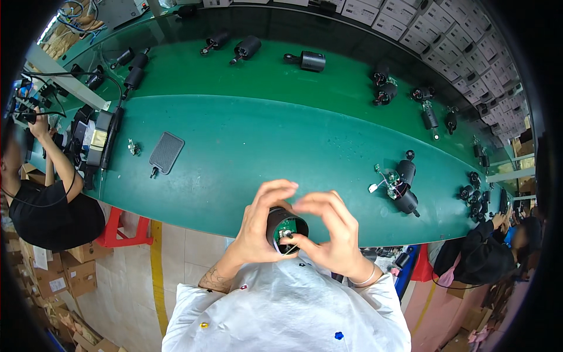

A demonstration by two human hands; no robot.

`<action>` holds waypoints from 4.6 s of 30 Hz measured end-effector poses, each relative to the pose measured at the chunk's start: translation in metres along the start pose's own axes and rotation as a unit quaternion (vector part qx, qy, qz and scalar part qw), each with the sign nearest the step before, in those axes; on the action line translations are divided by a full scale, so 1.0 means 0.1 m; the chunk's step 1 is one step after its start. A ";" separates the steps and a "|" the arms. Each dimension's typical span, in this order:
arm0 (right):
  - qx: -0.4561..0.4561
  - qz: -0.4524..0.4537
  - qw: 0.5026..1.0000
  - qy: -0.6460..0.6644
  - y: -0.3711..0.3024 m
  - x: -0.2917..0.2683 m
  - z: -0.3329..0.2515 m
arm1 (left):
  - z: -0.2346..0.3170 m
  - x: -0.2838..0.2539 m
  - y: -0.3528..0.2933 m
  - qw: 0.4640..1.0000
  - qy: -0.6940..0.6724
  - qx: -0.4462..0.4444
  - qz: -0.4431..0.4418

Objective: Assembling electronic circuit boards into small circular housings on a production line.

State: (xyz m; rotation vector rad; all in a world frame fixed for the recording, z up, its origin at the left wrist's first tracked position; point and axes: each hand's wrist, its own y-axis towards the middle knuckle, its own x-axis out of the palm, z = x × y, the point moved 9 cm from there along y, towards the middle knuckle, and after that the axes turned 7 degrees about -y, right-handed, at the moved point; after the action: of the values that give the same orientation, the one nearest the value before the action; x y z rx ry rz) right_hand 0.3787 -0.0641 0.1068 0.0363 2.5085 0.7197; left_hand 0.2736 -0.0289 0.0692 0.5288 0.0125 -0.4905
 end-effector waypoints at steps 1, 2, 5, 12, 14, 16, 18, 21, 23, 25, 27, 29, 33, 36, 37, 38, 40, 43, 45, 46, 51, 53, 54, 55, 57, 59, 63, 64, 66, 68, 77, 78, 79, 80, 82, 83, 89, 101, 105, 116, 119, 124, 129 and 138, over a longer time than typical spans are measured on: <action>0.030 -0.018 0.999 0.032 0.03 0.03 0.05 | 0.02 -0.01 0.01 1.000 -0.006 0.001 0.014; 0.059 -0.036 0.996 0.065 0.05 0.07 0.11 | 0.03 -0.03 0.02 1.000 -0.011 0.001 0.027; 0.087 -0.057 0.989 0.107 0.05 0.13 0.19 | 0.01 -0.04 0.01 0.999 -0.018 0.000 0.033; 0.065 -0.067 0.986 0.137 -0.01 0.18 0.26 | -0.04 -0.01 -0.02 1.000 0.012 0.005 -0.008; 0.060 -0.066 0.987 0.135 -0.02 0.18 0.24 | -0.04 0.01 -0.01 1.000 0.023 0.010 -0.017; 0.067 -0.057 0.987 0.136 -0.01 0.17 0.24 | -0.04 0.03 0.00 0.999 0.027 0.016 -0.013; 0.073 -0.049 0.987 0.136 0.00 0.15 0.24 | -0.03 0.03 0.01 0.999 0.032 0.023 -0.010; 0.135 -0.063 0.971 0.184 -0.04 0.22 0.39 | -0.06 0.00 0.00 0.999 0.036 -0.010 0.011; 0.196 -0.077 0.949 0.232 -0.09 0.30 0.52 | -0.09 -0.03 -0.03 0.998 0.041 -0.044 0.032; 0.208 -0.061 0.937 0.272 -0.08 0.31 0.54 | -0.06 -0.03 -0.05 0.996 0.052 -0.055 0.036; 0.232 -0.027 0.908 0.349 -0.09 0.31 0.58 | -0.05 -0.02 -0.07 0.994 0.073 -0.076 0.043; 0.243 -0.010 0.889 0.387 -0.09 0.30 0.60 | -0.06 -0.01 -0.08 0.992 0.083 -0.086 0.047; 0.070 -0.053 0.966 0.244 -0.03 0.12 0.37 | -0.07 -0.02 -0.09 0.994 0.008 -0.084 0.073; 0.040 -0.064 0.973 0.219 0.01 0.05 0.22 | -0.12 -0.06 -0.10 0.993 0.003 -0.084 0.084; 0.024 -0.069 0.976 0.207 0.03 0.03 0.15 | -0.13 -0.08 -0.11 0.992 0.001 -0.084 0.091; 0.008 -0.075 0.978 0.195 0.03 0.02 0.11 | -0.13 -0.10 -0.11 0.992 -0.001 -0.083 0.097; 0.002 -0.066 0.982 0.175 0.00 0.04 0.10 | -0.12 -0.09 -0.09 0.992 0.000 -0.082 0.096; -0.017 -0.039 0.992 0.118 -0.05 0.06 0.08 | -0.09 -0.07 -0.07 0.992 0.007 -0.079 0.094; -0.019 -0.037 0.992 0.119 -0.06 0.08 0.06 | -0.09 -0.06 -0.09 0.992 0.010 -0.081 0.092; -0.020 -0.035 0.992 0.119 -0.06 0.08 0.05 | -0.10 -0.05 -0.10 0.993 0.012 -0.083 0.088; -0.036 -0.014 0.998 0.049 -0.03 0.05 -0.06 | -0.11 -0.07 -0.11 0.991 0.036 -0.075 0.101; -0.050 0.003 0.998 -0.022 -0.01 0.02 -0.11 | -0.09 -0.11 -0.11 0.989 0.054 -0.063 0.120; -0.051 0.003 0.998 -0.022 -0.02 0.03 -0.11 | -0.09 -0.11 -0.11 0.989 0.054 -0.063 0.120; -0.061 0.022 0.998 -0.018 -0.03 0.01 -0.13 | -0.09 -0.11 -0.11 0.988 0.062 -0.063 0.123; -0.080 0.060 0.995 -0.009 -0.06 -0.04 -0.15 | -0.07 -0.12 -0.11 0.987 0.078 -0.063 0.129; -0.090 0.080 0.993 -0.005 -0.07 -0.06 -0.16 | -0.06 -0.12 -0.11 0.986 0.086 -0.063 0.131; -0.045 0.147 0.985 0.078 -0.04 -0.16 -0.03 | -0.05 0.01 -0.10 0.992 0.066 -0.077 0.072; -0.044 0.148 0.985 0.078 -0.04 -0.17 -0.02 | -0.04 0.02 -0.10 0.992 0.066 -0.077 0.071; -0.081 0.149 0.983 0.070 -0.04 -0.19 -0.04 | -0.04 0.08 -0.10 0.994 0.035 -0.093 0.052; -0.119 0.149 0.980 0.061 -0.04 -0.20 -0.07 | -0.06 0.13 -0.11 0.993 0.005 -0.109 0.033; -0.175 0.077 0.978 0.078 0.06 -0.15 -0.16 | -0.13 0.21 -0.13 0.977 -0.139 -0.159 0.005; -0.181 0.074 0.978 0.077 0.06 -0.15 -0.17 | -0.14 0.22 -0.13 0.976 -0.146 -0.162 0.003; -0.182 0.074 0.978 0.077 0.06 -0.15 -0.18 | -0.15 0.21 -0.13 0.976 -0.146 -0.162 0.003; -0.175 0.079 0.979 0.070 0.07 -0.16 -0.19 | -0.16 0.20 -0.15 0.978 -0.140 -0.156 0.007; -0.160 0.087 0.982 0.055 0.08 -0.18 -0.21 | -0.19 0.17 -0.18 0.981 -0.129 -0.144 0.014; -0.153 0.092 0.983 0.047 0.08 -0.18 -0.21 | -0.20 0.16 -0.18 0.982 -0.123 -0.139 0.017; -0.088 0.141 0.985 0.043 -0.03 -0.22 -0.12 | -0.15 0.04 -0.11 0.992 -0.058 -0.079 0.086; 0.046 0.028 0.986 0.160 0.16 -0.03 0.11 | 0.02 -0.01 -0.10 0.991 -0.057 0.057 0.110; 0.087 0.001 0.985 0.150 0.15 0.02 0.13 | -0.02 0.00 -0.11 0.989 -0.081 0.037 0.119; 0.094 0.050 0.989 0.098 0.11 -0.03 0.07 | -0.13 0.06 -0.15 0.979 -0.144 0.037 0.142; 0.102 0.050 0.986 0.123 0.09 -0.03 0.09 | -0.14 0.09 -0.15 0.976 -0.167 0.039 0.138; 0.123 0.061 0.985 0.103 0.07 -0.05 0.10 | -0.17 0.10 -0.14 0.974 -0.178 0.043 0.135; 0.115 0.012 0.986 0.123 0.08 0.00 0.11 | -0.15 0.10 -0.17 0.984 -0.118 0.053 0.125; 0.059 0.084 0.993 0.054 -0.03 0.03 0.09 | -0.11 0.00 -0.13 0.979 -0.089 0.050 0.176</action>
State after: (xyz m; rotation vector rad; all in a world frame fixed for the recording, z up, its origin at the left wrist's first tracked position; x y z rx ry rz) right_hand 0.3810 -0.0616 0.0977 0.2608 2.6738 0.6542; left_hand 0.2687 -0.0336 0.0531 0.5691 -0.2743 -0.1897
